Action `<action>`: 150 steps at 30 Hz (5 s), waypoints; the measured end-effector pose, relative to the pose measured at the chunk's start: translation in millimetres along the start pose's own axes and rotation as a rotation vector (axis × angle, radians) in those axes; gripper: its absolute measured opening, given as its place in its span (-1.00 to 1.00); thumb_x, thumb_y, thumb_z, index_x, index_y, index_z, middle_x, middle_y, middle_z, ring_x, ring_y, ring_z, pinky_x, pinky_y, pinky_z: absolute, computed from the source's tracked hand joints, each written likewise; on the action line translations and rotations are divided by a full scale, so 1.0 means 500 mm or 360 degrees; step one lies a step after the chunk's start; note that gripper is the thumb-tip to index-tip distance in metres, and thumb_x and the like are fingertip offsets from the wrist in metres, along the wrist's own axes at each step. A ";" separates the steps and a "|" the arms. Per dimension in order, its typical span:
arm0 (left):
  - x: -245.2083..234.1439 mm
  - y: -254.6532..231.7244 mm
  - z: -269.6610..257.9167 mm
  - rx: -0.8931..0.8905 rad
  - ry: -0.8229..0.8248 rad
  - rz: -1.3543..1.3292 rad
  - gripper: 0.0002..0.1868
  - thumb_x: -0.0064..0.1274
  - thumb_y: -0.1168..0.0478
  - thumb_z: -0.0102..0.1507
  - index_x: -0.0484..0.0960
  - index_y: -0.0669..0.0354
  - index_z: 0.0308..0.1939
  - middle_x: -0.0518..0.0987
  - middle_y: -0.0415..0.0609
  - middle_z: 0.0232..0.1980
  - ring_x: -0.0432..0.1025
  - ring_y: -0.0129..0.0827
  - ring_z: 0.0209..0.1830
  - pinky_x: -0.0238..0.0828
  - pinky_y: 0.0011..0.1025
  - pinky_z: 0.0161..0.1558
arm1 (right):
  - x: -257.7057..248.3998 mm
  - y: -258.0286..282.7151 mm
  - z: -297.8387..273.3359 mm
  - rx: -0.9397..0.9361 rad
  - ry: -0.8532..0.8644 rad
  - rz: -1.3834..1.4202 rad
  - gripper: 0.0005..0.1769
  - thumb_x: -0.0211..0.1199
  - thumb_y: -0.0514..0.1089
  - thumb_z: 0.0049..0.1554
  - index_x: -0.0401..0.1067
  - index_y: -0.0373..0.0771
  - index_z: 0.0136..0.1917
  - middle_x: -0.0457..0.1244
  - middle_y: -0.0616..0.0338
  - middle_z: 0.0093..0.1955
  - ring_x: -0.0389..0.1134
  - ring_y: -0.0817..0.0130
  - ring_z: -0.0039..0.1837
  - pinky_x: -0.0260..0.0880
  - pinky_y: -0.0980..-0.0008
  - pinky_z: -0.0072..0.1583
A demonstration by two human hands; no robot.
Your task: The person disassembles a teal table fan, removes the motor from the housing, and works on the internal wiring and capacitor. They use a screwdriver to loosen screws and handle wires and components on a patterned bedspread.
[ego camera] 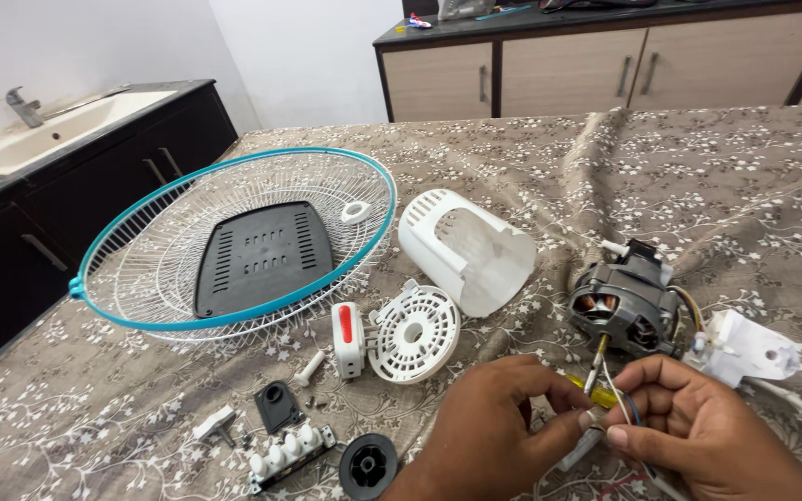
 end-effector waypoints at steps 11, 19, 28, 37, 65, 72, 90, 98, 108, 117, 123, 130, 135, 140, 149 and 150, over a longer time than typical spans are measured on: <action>0.000 0.005 -0.003 0.0042 -0.0023 0.0162 -0.82 0.24 0.07 0.25 0.67 0.07 -0.22 0.66 -0.09 -0.22 0.56 -0.19 -0.24 0.47 -0.27 -0.20 | -0.021 -0.012 0.007 -0.0049 0.0009 -0.0060 -0.41 0.41 -0.51 0.04 0.24 -0.37 0.27 0.39 -0.17 -0.02 0.47 0.17 0.03 0.50 0.19 0.07; -0.001 0.005 -0.006 -0.0114 0.0129 0.0304 -0.76 0.17 0.01 0.27 0.62 0.08 -0.21 0.64 -0.06 -0.24 0.56 -0.09 -0.22 0.43 -0.15 -0.23 | -0.047 -0.038 0.021 -0.0029 -0.0066 -0.0031 -0.42 0.38 -0.56 0.07 0.21 -0.41 0.28 0.40 -0.34 -0.04 0.47 0.03 -0.06 0.51 0.09 -0.09; 0.008 0.005 -0.011 0.0001 0.0159 0.0405 -0.75 -0.01 -0.01 0.37 0.54 0.07 -0.20 0.59 0.01 -0.36 0.53 0.00 -0.28 0.38 -0.04 -0.25 | -0.035 -0.026 0.018 -0.0080 0.0059 0.0024 -0.45 0.37 -0.56 0.09 0.22 -0.41 0.27 0.39 -0.29 0.00 0.47 0.09 -0.03 0.52 0.11 -0.09; 0.016 0.008 -0.005 -0.0141 0.0082 0.0390 -0.64 -0.07 -0.08 0.39 0.63 0.05 -0.31 0.58 0.03 -0.45 0.51 -0.01 -0.40 0.40 -0.07 -0.31 | 0.040 0.015 -0.007 0.0094 0.0046 -0.0354 -0.46 0.46 -0.43 0.03 0.31 -0.37 0.21 0.38 -0.13 -0.05 0.49 0.20 -0.05 0.55 0.20 -0.03; 0.030 0.015 0.008 -0.0267 0.0145 0.0381 -0.71 -0.02 0.04 0.33 0.57 0.19 -0.29 0.59 0.12 -0.32 0.51 0.06 -0.27 0.38 -0.04 -0.22 | 0.157 0.123 -0.070 0.0006 0.0175 0.0158 -0.62 0.42 -0.39 -0.03 0.40 -0.39 0.06 0.39 0.09 -0.16 0.41 0.43 -0.13 0.43 0.42 -0.05; 0.019 0.014 0.012 -0.0493 -0.0091 0.0012 -0.60 0.05 -0.02 0.34 0.64 0.23 -0.40 0.58 0.07 -0.48 0.50 -0.14 -0.47 0.41 -0.21 -0.34 | 0.160 0.136 -0.076 0.0043 0.0117 0.0154 -0.64 0.39 -0.38 -0.02 0.39 -0.37 0.06 0.40 0.07 -0.17 0.44 0.41 -0.13 0.45 0.43 -0.05; 0.043 0.027 0.007 -0.0187 -0.0022 0.0260 -0.64 0.00 0.00 0.32 0.61 0.19 -0.39 0.58 0.09 -0.45 0.51 0.00 -0.46 0.38 -0.14 -0.38 | 0.167 0.145 -0.077 -0.0072 0.0141 -0.0156 -0.66 0.43 -0.36 0.01 0.43 -0.36 0.06 0.41 0.14 -0.19 0.40 0.50 -0.17 0.45 0.48 -0.11; 0.044 0.041 -0.008 -0.0297 0.0055 -0.0045 -0.61 0.16 -0.09 0.28 0.68 0.16 -0.38 0.59 -0.13 -0.54 0.46 -0.47 -0.55 0.37 -0.38 -0.45 | 0.163 0.141 -0.078 -0.0146 0.0135 -0.0074 -0.68 0.37 -0.38 0.04 0.40 -0.36 0.07 0.42 0.10 -0.18 0.42 0.45 -0.18 0.43 0.47 -0.15; 0.044 0.026 -0.017 -0.0183 0.0126 -0.0019 -0.78 0.36 0.10 0.11 0.77 0.12 -0.26 0.63 -0.18 -0.30 0.49 -0.52 -0.44 0.45 -0.47 -0.35 | 0.197 0.174 -0.108 -0.0191 -0.0055 -0.0405 -0.57 0.37 -0.26 0.05 0.38 -0.32 0.18 0.43 0.07 -0.09 0.51 0.38 -0.05 0.53 0.36 -0.02; 0.053 0.048 -0.009 -0.0231 0.0043 0.0001 -0.87 0.31 0.21 0.10 0.73 0.17 -0.34 0.64 -0.16 -0.40 0.53 -0.50 -0.45 0.48 -0.47 -0.33 | 0.168 0.175 -0.190 -0.0026 0.0025 -0.1302 -0.09 0.64 -0.03 -0.12 0.27 0.08 0.44 0.35 0.24 -0.17 0.37 0.45 -0.11 0.42 0.39 0.02; 0.056 0.040 0.001 -0.0265 0.0131 0.0005 -0.84 0.32 0.20 0.07 0.72 0.14 -0.32 0.63 -0.14 -0.31 0.57 -0.50 -0.38 0.51 -0.47 -0.29 | 0.139 0.132 -0.134 -0.0363 0.0113 -0.1399 -0.27 0.52 -0.09 0.04 0.34 0.09 0.44 0.40 0.25 -0.14 0.45 0.56 -0.07 0.46 0.42 0.04; 0.050 0.011 0.003 -0.0221 -0.0146 0.0019 -0.61 0.33 0.20 0.01 0.64 0.12 -0.10 0.54 -0.14 -0.19 0.45 -0.42 -0.46 0.43 -0.42 -0.37 | 0.103 0.137 -0.146 -0.0282 -0.0526 -0.1214 -0.39 0.48 -0.07 0.04 0.38 0.03 0.34 0.36 0.18 -0.10 0.42 0.51 -0.21 0.52 0.43 -0.14; 0.047 0.013 -0.001 -0.0318 -0.0186 -0.0094 -0.66 0.34 0.15 0.04 0.59 0.10 -0.17 0.55 -0.14 -0.30 0.41 -0.50 -0.48 0.39 -0.50 -0.38 | 0.111 0.166 -0.158 -0.0289 -0.0773 -0.0934 -0.43 0.54 -0.11 -0.03 0.45 -0.08 0.24 0.39 0.11 -0.19 0.46 0.42 -0.23 0.50 0.36 -0.13; 0.060 0.024 -0.008 -0.0380 -0.0034 -0.0257 -0.76 0.32 0.15 0.09 0.68 0.19 -0.28 0.57 -0.14 -0.33 0.39 -0.55 -0.47 0.32 -0.53 -0.39 | 0.119 0.182 -0.171 -0.0393 -0.0877 -0.0931 -0.52 0.51 -0.14 -0.02 0.50 -0.17 0.17 0.41 0.13 -0.17 0.51 0.48 -0.14 0.54 0.43 -0.08; 0.049 -0.003 -0.017 -0.0025 -0.0027 -0.0078 -0.84 0.29 0.16 0.13 0.77 0.10 -0.25 0.60 -0.13 -0.30 0.45 -0.46 -0.44 0.40 -0.47 -0.37 | 0.115 0.172 -0.171 -0.0478 -0.0846 -0.0861 -0.52 0.51 -0.21 -0.05 0.49 -0.24 0.14 0.44 0.11 -0.21 0.49 0.48 -0.14 0.47 0.43 -0.11; 0.049 -0.001 -0.016 -0.0088 -0.0017 -0.0084 -0.85 0.29 0.16 0.14 0.76 0.11 -0.28 0.60 -0.12 -0.33 0.44 -0.43 -0.46 0.39 -0.45 -0.39 | 0.115 0.172 -0.170 -0.0514 -0.0839 -0.0855 -0.50 0.52 -0.22 -0.07 0.49 -0.24 0.15 0.43 0.12 -0.20 0.50 0.51 -0.13 0.47 0.45 -0.10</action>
Point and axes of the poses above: each hand's wrist, its own z-axis towards the middle knuckle, its own x-axis out of the palm, y = z × x, the point moved 4 cm from there along z, towards the middle knuckle
